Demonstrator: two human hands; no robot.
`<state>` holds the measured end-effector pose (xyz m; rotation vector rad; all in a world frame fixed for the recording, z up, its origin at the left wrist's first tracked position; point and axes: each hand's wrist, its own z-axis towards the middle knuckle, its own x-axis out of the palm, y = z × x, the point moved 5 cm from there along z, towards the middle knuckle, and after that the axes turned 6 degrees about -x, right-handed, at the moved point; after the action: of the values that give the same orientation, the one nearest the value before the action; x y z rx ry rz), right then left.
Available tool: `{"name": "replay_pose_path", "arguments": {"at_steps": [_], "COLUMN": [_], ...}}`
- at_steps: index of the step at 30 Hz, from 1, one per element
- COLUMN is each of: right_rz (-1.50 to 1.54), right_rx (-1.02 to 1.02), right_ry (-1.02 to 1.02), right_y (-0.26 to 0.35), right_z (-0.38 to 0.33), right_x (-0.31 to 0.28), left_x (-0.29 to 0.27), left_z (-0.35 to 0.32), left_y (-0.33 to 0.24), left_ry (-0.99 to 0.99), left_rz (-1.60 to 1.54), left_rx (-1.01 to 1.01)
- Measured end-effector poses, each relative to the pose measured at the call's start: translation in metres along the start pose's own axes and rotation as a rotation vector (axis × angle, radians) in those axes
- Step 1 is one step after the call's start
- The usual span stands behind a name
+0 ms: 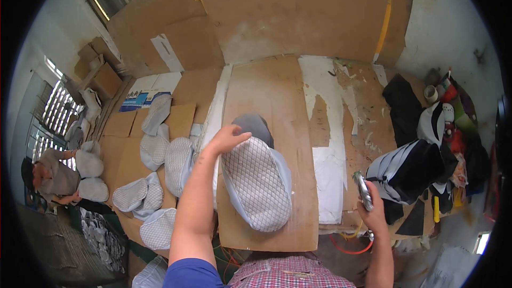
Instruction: The worker is spraying adhesive onto mesh components of protective gear at a manufacturing workbench.
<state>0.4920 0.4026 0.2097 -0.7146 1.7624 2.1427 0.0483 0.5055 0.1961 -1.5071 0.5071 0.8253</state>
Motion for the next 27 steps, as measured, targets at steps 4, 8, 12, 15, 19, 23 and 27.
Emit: {"name": "replay_pose_path", "arguments": {"at_steps": [4, 8, 12, 15, 19, 23, 27], "right_rz": [0.074, 0.154, 0.478, 0.486, 0.383, 0.524, 0.408], "right_rx": [-0.006, -0.102, 0.081, 0.051, -0.016, 0.011, -0.096], "right_ry": [0.098, 0.268, 0.342, 0.303, 0.31, 0.111, 0.252], "right_y": [0.066, 0.109, 0.131, 0.146, 0.159, 0.167, 0.175], "right_z": [-0.041, -0.081, -0.11, -0.121, -0.131, -0.147, -0.163], "right_x": [-0.025, -0.014, 0.002, 0.008, 0.007, -0.01, -0.01], "left_x": [0.004, 0.017, -0.005, -0.003, -0.026, -0.1, -0.125], "left_z": [-0.013, -0.009, 0.008, 0.001, -0.013, -0.057, -0.148], "left_y": [-0.004, -0.019, -0.005, 0.016, 0.012, 0.061, 0.16], "left_ry": [0.488, 0.06, 0.107, 0.325, -0.198, -0.81, -0.961], "left_rz": [0.113, 0.357, 0.186, 0.122, 0.263, -0.37, -0.233], "left_rx": [0.006, 0.315, 0.113, -0.076, 0.246, -0.025, -0.165]}}
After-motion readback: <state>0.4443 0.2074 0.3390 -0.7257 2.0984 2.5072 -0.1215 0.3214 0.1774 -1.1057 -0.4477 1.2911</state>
